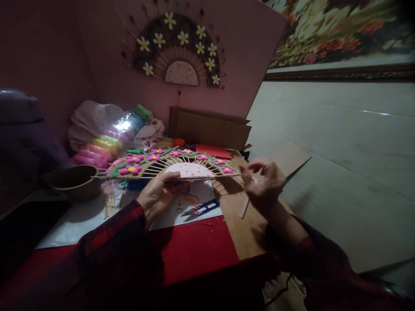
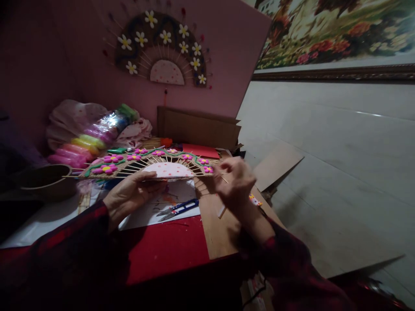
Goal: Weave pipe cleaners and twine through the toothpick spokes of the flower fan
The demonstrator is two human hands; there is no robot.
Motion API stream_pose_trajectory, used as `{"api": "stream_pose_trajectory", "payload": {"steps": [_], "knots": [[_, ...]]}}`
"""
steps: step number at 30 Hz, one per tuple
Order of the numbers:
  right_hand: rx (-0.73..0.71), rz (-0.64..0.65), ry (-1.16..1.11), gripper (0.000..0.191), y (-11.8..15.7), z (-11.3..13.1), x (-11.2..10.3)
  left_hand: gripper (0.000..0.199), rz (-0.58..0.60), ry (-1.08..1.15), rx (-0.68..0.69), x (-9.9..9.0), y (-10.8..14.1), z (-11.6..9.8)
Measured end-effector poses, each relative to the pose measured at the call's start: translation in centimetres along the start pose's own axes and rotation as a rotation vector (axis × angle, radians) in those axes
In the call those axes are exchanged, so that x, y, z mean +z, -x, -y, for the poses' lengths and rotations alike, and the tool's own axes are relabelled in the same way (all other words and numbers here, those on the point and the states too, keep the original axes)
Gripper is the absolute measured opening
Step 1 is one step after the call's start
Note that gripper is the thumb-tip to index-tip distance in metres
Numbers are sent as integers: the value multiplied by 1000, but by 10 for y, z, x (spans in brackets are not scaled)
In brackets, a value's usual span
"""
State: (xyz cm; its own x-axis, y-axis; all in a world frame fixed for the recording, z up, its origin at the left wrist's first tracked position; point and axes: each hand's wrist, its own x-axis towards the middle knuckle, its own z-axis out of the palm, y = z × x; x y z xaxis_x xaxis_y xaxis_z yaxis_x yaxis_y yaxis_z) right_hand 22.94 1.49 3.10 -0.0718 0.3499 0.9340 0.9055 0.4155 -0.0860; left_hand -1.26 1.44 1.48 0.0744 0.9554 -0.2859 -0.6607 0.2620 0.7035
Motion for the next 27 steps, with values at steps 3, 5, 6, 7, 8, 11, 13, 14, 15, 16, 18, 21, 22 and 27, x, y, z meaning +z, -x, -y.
{"api": "stream_pose_trajectory", "payload": {"steps": [3,5,6,7,8,11,13,14,15,16,18,21,22,27], "knots": [[-411,477,-158,12,18,46,-2,17,-6,-5,4,0,1,-1],[-527,667,-53,19,25,61,4,16,-1,-5,5,0,1,-1],[-550,741,-17,18,26,64,8,16,5,-6,3,-1,1,-1],[-553,799,16,16,27,64,12,17,11,-6,2,-1,0,-2],[-549,846,40,13,27,62,15,19,14,-8,0,-2,0,-2],[-551,935,92,8,28,56,26,21,29,-11,1,-4,-2,-2],[-598,970,99,10,31,54,32,21,41,-10,5,-5,-3,-3],[-630,984,96,11,32,55,35,21,45,-11,3,-5,-3,-3],[-659,995,95,12,33,56,38,20,47,-12,2,-5,-3,-4],[-686,1005,93,13,33,57,40,20,46,-12,3,-4,-2,-4],[-736,1011,76,15,31,58,43,19,38,-11,1,-3,-2,-5],[-811,983,-11,14,25,53,42,17,18,-20,-12,-3,-2,-6],[-812,964,-47,14,24,50,40,16,13,-22,-16,-3,-2,-6],[-592,820,-393,13,21,37,19,16,18,-3,2,-6,-4,-4]]}}
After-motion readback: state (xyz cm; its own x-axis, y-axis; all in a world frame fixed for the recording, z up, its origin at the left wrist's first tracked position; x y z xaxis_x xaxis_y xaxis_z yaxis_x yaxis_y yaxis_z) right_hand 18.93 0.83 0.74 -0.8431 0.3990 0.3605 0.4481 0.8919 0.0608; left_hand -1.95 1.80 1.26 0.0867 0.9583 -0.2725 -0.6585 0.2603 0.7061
